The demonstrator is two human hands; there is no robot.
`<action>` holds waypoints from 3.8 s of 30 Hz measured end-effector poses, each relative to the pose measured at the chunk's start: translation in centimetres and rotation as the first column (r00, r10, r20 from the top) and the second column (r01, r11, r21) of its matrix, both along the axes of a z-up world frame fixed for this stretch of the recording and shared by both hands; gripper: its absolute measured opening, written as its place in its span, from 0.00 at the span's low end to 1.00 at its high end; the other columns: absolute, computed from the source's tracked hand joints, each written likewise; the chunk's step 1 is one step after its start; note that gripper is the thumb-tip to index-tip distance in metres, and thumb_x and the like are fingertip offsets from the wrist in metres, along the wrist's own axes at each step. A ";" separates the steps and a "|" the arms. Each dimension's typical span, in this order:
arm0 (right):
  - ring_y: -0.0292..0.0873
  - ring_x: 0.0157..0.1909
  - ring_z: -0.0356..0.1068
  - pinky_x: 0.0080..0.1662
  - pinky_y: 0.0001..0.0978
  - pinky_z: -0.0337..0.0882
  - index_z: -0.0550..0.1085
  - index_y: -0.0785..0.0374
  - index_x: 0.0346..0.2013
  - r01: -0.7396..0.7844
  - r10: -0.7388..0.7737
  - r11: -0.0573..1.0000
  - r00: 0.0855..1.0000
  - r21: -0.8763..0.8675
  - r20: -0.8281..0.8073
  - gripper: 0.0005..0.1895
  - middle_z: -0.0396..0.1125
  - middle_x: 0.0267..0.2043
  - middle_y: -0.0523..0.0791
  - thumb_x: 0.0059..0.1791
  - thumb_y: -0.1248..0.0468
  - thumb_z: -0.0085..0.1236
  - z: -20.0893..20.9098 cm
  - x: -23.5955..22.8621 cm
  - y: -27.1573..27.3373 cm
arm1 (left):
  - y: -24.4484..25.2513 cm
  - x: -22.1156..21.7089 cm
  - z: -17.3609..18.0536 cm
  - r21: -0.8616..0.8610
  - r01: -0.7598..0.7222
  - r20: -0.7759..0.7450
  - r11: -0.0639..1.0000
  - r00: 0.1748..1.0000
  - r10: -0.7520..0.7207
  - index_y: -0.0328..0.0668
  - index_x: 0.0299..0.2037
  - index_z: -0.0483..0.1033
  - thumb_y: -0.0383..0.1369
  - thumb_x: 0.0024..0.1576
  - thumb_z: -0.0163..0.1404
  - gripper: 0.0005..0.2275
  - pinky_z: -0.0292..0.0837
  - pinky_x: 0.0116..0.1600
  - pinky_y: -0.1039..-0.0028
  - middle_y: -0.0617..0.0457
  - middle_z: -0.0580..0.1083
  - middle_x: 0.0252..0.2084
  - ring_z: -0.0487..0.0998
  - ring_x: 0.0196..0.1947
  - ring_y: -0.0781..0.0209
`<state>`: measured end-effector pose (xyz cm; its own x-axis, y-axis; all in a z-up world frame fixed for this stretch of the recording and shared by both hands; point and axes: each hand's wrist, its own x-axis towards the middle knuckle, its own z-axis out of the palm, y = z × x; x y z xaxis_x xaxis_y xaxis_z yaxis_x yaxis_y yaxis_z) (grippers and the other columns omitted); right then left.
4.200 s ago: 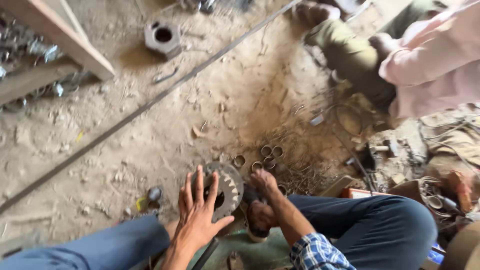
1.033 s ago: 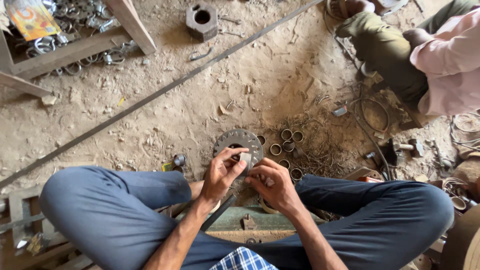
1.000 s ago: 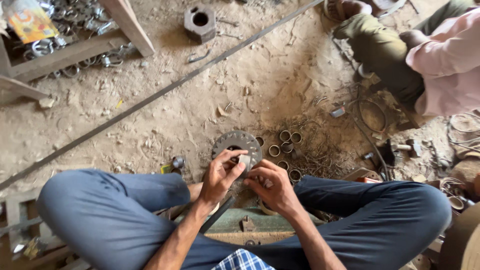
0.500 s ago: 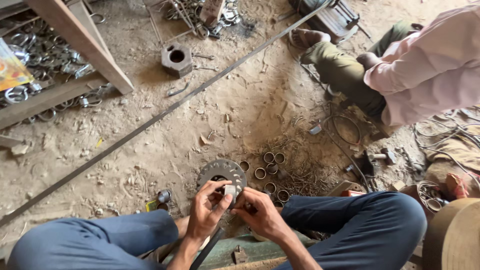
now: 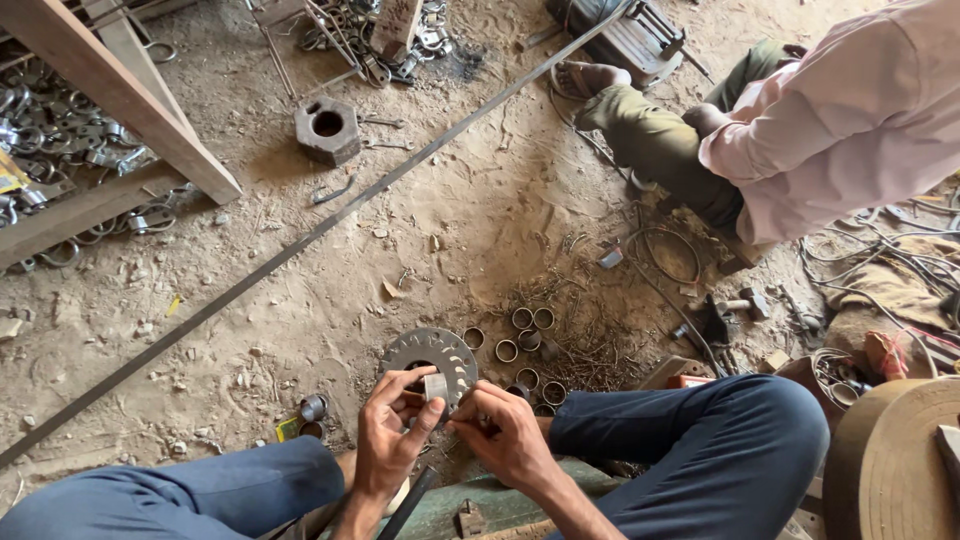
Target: The person sits on the ground and uses a hammer to tap a metal ring into a gear-like metal part. They repeatedly adjust the ring and hammer it into place while another person works nearby.
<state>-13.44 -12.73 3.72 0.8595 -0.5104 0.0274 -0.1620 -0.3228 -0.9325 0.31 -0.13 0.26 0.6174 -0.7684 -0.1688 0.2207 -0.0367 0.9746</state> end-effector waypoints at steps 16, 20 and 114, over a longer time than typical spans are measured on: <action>0.41 0.24 0.63 0.28 0.34 0.65 0.75 0.65 0.34 -0.167 0.174 0.975 0.984 0.148 -0.033 0.10 0.68 0.26 0.44 0.50 0.62 0.66 -0.8 -0.7 -0.5 | 0.7 0.2 -2.1 0.096 -0.091 -0.015 0.991 0.996 0.093 0.35 0.50 0.81 0.44 0.57 0.54 0.20 0.75 0.31 0.76 0.50 0.77 0.32 0.77 0.27 0.67; 0.43 0.27 0.71 0.33 0.37 0.71 0.74 0.65 0.33 -0.490 0.478 0.872 0.858 -0.017 -0.186 0.13 0.70 0.28 0.45 0.52 0.59 0.67 -2.7 -4.1 0.1 | 1.0 0.9 -2.6 0.147 -0.294 -0.091 0.945 0.947 0.309 0.34 0.47 0.81 0.43 0.58 0.51 0.18 0.77 0.27 0.73 0.53 0.79 0.31 0.77 0.25 0.66; 0.47 0.37 0.84 0.42 0.36 0.79 0.76 0.56 0.51 -0.031 0.019 0.999 0.890 -0.021 -0.456 0.19 0.79 0.32 0.49 0.49 0.52 0.58 -10.5 -3.0 -2.6 | -1.4 1.7 -0.5 0.370 -0.257 0.490 0.893 0.871 0.048 0.42 0.58 0.72 0.31 0.46 0.64 0.27 0.74 0.56 0.65 0.46 0.73 0.57 0.76 0.57 0.50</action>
